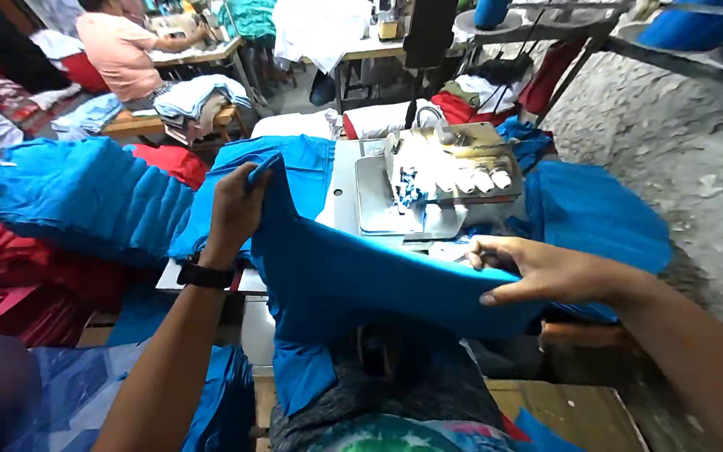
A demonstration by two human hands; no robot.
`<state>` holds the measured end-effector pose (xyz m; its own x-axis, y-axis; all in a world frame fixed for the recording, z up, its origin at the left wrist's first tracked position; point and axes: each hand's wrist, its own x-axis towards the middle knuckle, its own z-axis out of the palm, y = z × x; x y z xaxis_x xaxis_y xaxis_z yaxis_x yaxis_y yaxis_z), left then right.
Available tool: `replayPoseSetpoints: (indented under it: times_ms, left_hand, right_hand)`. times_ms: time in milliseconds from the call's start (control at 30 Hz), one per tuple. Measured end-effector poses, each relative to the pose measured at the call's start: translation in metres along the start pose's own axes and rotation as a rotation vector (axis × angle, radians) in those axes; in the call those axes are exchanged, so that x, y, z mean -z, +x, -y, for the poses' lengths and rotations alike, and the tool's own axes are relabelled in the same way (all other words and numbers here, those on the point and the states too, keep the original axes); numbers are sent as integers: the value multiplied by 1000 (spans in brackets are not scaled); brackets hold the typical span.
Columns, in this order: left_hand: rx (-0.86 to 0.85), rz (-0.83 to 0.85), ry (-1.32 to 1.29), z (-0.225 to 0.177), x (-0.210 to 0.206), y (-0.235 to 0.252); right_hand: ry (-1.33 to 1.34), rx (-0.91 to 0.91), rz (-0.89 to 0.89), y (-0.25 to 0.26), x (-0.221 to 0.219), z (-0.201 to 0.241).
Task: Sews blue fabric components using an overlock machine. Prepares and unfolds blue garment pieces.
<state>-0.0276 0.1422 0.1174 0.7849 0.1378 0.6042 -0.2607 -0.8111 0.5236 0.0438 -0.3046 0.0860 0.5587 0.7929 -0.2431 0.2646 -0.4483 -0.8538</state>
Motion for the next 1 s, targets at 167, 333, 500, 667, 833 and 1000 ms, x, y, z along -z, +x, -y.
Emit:
replayPoseSetpoints:
  times_ms: [167,333,500,667,833,1000]
  left_hand:
    - [53,-89,6,10,1,-10]
    - [53,-187,-52,19,-3,-18]
    - [-9,-178,-79,22,-8,-22]
    - [36,-154,-77,26,-12,-27]
    - [103,-104,-45,33,-9,-50]
    - [144,-143,-75,41,-12,-54]
  right_hand:
    - [-319,42,-527,-3,-15,-6]
    - [-330,127,-507,1,-13,-23]
    - [-369,-3,-387,-11,-15,-20]
    - [-19,-17,-374,-19,-9,-30]
    - [81,154,-511,-24,-17,-59]
    - [80,224,-855,-4,-47,-63]
